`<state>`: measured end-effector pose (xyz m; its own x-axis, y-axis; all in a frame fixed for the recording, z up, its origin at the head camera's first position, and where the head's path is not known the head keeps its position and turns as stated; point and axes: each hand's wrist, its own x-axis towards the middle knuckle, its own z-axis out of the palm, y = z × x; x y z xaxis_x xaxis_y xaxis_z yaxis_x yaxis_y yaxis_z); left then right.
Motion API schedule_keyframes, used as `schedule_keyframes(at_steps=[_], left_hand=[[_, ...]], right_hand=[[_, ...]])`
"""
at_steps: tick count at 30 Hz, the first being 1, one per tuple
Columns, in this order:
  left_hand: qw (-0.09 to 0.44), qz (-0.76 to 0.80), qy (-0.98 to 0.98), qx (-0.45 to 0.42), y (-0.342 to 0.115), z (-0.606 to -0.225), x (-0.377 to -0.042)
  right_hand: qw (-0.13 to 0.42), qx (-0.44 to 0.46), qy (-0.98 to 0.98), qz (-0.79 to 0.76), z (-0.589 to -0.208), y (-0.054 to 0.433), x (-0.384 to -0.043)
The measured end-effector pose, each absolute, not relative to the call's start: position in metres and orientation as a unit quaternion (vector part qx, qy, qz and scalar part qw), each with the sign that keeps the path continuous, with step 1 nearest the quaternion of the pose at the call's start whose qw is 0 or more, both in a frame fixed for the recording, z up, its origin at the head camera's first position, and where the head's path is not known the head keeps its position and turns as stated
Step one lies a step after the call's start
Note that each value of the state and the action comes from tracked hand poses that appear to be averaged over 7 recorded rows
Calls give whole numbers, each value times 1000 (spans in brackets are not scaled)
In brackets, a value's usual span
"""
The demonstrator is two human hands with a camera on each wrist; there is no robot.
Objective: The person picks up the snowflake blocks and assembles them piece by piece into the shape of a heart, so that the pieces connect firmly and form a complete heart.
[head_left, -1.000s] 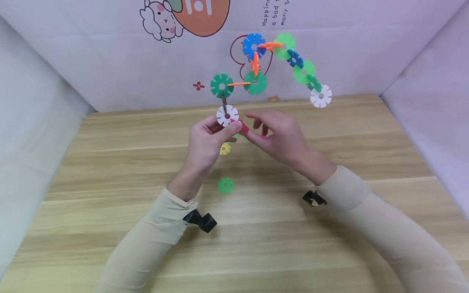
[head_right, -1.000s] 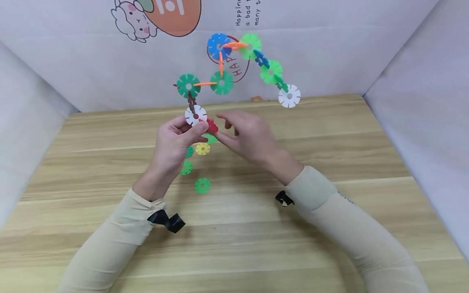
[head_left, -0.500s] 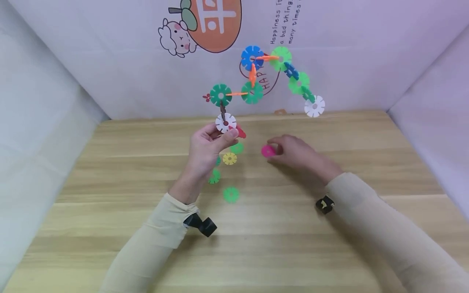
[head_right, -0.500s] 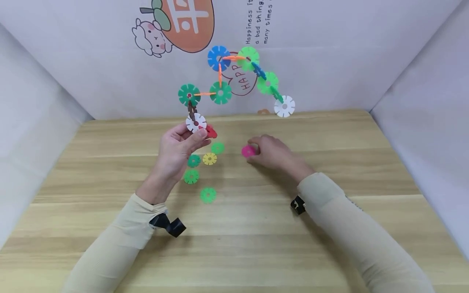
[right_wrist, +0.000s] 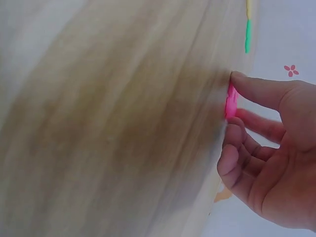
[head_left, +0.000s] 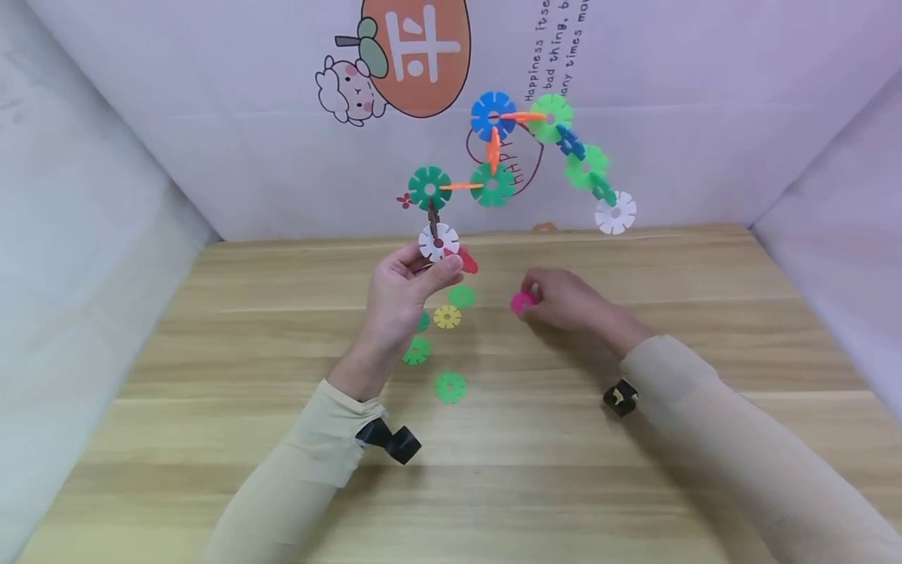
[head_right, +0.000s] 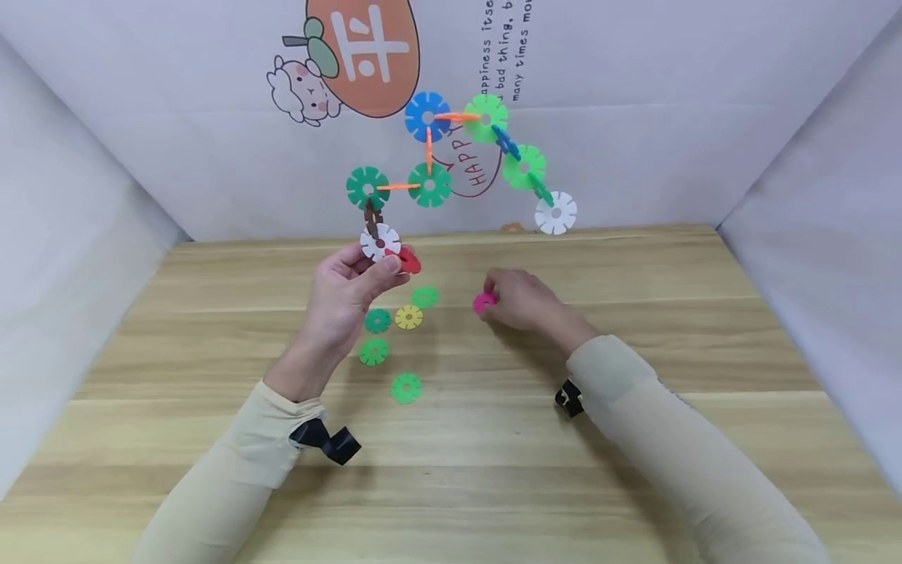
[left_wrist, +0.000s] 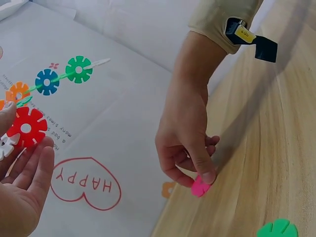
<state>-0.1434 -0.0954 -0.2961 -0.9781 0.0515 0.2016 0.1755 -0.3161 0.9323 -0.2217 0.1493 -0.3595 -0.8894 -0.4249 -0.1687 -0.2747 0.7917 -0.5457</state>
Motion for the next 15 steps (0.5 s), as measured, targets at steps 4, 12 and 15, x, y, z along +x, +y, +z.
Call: schedule_keyframes(at_steps=[4, 12, 15], left_hand=[[42, -803, -585, -106, -96, -293, -142], [57, -795, -593, -114, -99, -290, -140], [55, -796, -591, -122, -99, -291, -139]], right_hand=[[150, -166, 935, -277, -359, 149, -218], [105, -203, 896, -380, -346, 141, -194], [92, -203, 842, -492, -330, 139, -178]])
